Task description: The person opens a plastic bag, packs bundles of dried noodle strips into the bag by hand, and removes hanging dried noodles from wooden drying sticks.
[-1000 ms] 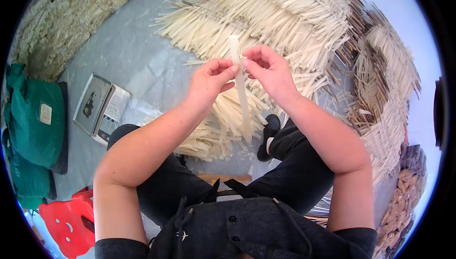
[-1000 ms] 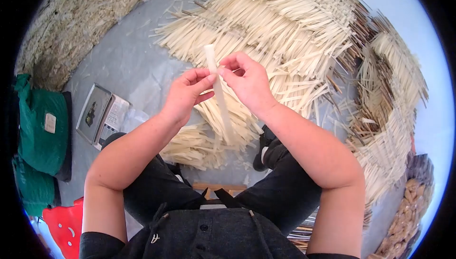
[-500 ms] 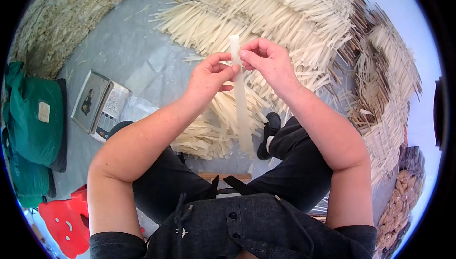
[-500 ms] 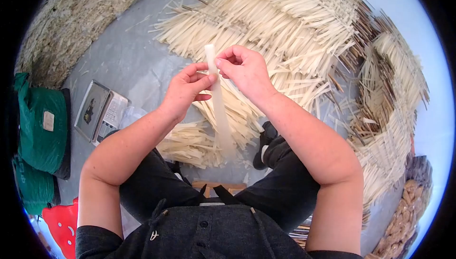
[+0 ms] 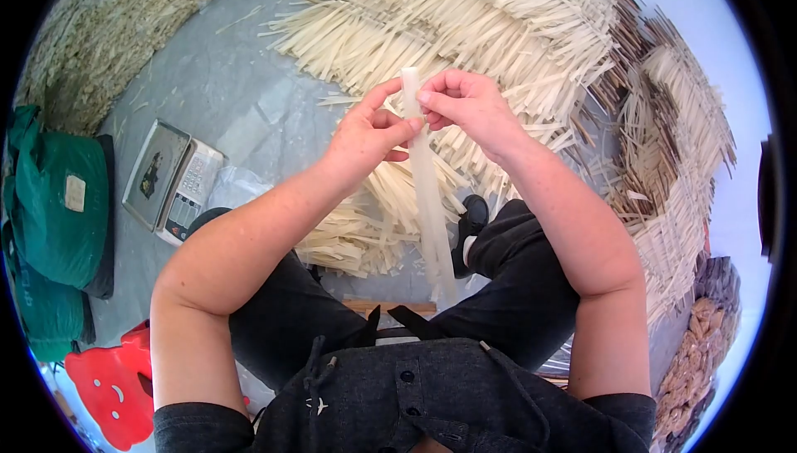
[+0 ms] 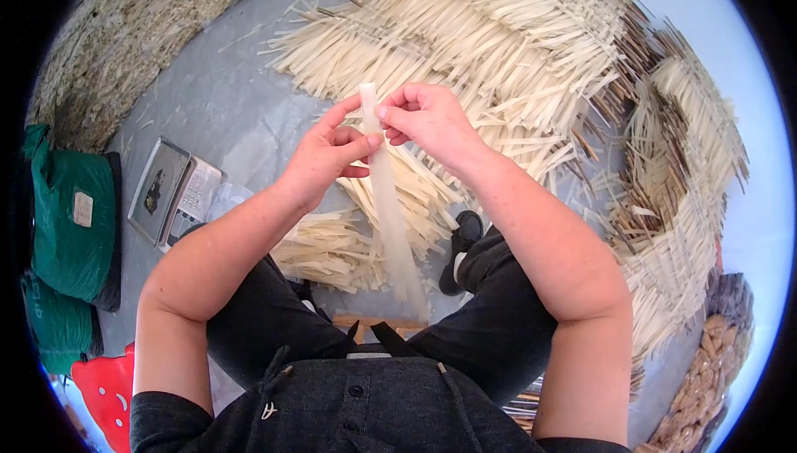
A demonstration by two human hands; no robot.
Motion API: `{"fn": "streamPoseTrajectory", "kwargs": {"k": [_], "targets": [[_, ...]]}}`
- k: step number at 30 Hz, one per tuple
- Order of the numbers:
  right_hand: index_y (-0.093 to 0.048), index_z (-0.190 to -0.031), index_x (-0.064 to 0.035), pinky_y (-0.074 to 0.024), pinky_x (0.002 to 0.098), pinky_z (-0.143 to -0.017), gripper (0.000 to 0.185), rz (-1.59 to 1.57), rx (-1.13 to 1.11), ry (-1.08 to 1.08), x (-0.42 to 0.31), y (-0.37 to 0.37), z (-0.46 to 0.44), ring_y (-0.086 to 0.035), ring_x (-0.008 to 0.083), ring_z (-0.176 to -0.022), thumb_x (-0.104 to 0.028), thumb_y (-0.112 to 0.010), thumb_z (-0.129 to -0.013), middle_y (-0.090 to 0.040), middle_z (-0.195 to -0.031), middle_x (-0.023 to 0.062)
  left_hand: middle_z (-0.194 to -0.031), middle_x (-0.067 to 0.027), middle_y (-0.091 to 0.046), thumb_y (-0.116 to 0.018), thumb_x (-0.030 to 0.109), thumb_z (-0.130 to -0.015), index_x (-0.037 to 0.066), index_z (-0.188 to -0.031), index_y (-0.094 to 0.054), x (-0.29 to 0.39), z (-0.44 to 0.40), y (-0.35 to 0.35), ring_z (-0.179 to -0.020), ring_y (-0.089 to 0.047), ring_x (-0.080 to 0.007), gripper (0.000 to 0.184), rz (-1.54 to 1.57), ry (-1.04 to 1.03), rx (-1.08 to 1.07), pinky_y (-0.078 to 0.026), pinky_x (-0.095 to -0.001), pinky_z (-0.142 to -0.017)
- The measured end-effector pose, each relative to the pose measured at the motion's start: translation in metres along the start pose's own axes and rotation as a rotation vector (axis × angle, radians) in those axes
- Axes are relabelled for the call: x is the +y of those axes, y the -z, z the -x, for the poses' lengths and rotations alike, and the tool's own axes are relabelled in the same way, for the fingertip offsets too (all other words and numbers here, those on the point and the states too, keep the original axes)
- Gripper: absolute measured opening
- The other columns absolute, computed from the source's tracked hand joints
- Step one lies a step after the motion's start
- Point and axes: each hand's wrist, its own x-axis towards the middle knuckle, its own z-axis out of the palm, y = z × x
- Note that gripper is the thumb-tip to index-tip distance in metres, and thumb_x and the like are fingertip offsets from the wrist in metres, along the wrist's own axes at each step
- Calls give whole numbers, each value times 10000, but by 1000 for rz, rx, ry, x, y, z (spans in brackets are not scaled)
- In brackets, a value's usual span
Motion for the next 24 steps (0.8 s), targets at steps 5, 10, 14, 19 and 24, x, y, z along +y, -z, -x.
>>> {"fn": "streamPoseTrajectory", "kwargs": {"k": [5, 10, 14, 19, 24], "targets": [[-624, -881, 9, -535, 267, -637, 142, 33, 41, 0, 11, -6, -6, -623, 128, -686, -131, -648, -889, -644, -786, 66, -850, -14, -646, -708, 172, -875, 148, -1445, -395, -15, -4, 1, -823, -618, -93, 650, -116, -93, 50, -541, -265, -684], [-620, -873, 11, -531, 280, -649, 148, 40, 94, -78, 13, -15, -7, -617, 137, -701, -134, -639, -895, -638, -800, 75, -856, -17, -643, -693, 148, -883, 150, -1446, -397, -22, -9, 3, -813, -616, -92, 636, -214, -154, 59, -556, -270, -693], [-617, -891, 4, -520, 282, -683, 145, -45, 71, -65, 12, -12, -11, -611, 146, -737, -140, -627, -910, -637, -837, 81, -949, -27, -644, -668, 143, -901, 151, -1481, -320, -18, -12, 3, -847, -635, -116, 677, -90, -98, 101, -562, -298, -768], [-609, -933, 4, -518, 273, -700, 144, -141, 93, -8, 18, -12, -14, -612, 141, -755, -137, -624, -915, -639, -861, 74, -1018, -49, -648, -639, 192, -931, 139, -1494, -257, -7, -4, 1, -941, -660, -162, 682, 94, 9, -22, -546, -318, -811], [-606, -949, 9, -522, 269, -707, 147, -159, 116, -5, 15, -11, -15, -617, 136, -763, -126, -639, -902, -643, -883, 75, -1033, -48, -657, -629, 229, -944, 142, -1473, -287, -11, -6, 2, -954, -671, -180, 637, 147, 94, -48, -540, -305, -771]]}}
